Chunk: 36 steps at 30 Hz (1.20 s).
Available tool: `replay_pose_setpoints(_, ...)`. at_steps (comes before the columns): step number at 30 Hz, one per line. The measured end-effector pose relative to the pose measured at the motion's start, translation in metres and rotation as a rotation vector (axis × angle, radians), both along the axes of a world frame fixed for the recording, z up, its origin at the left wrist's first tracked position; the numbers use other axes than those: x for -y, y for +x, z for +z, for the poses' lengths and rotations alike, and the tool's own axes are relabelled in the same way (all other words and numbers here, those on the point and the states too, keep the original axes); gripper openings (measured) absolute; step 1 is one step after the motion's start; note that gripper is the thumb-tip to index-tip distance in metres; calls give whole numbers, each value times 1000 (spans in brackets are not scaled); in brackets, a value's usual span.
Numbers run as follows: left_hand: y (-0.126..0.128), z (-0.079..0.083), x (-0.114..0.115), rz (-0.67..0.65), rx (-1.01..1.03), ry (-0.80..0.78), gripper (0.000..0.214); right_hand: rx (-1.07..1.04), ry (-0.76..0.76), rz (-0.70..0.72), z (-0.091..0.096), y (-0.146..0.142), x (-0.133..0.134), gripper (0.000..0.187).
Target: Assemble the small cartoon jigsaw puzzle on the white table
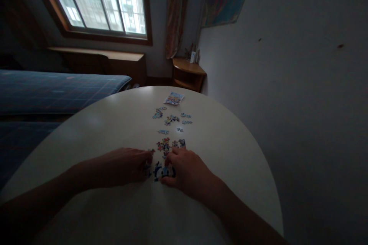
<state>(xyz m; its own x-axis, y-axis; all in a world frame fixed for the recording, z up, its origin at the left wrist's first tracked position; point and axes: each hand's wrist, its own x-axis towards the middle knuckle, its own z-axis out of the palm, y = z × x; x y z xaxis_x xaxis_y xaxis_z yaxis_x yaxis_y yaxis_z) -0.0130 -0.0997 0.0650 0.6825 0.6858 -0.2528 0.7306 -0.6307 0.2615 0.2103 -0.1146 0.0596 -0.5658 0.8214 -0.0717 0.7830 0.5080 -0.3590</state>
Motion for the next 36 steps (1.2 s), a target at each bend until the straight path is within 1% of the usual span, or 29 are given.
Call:
replay_pose_setpoints(3,1,3,2,1,20,-33,10,0,3,-11,0,0,0,29)
replay_pose_setpoints(7,0,5,4,-48,74,-54,11,-8,23,-11,-2,0,0,29)
replay_pose_setpoints(11,-1,5,4,-68,95,-60,16,-10,39,-5,-3,0,-1,28)
replay_pose_setpoints(21,-4,-7,0,-96,188,-45,26,4,25,-4,-2,0,0,28)
replay_pose_setpoints(25,-3,-9,-1,-107,207,-39,26,-12,42,8,-5,1,-1,29)
replay_pose_setpoints(29,-2,-11,-2,-108,200,-1,21,-12,49,13,-4,0,-1,27)
replay_pose_setpoints(32,0,-7,-1,-106,169,-13,20,-3,47,13,-3,0,0,27)
replay_pose_setpoints(36,4,5,2,-115,142,-46,17,-10,38,12,-3,0,-1,27)
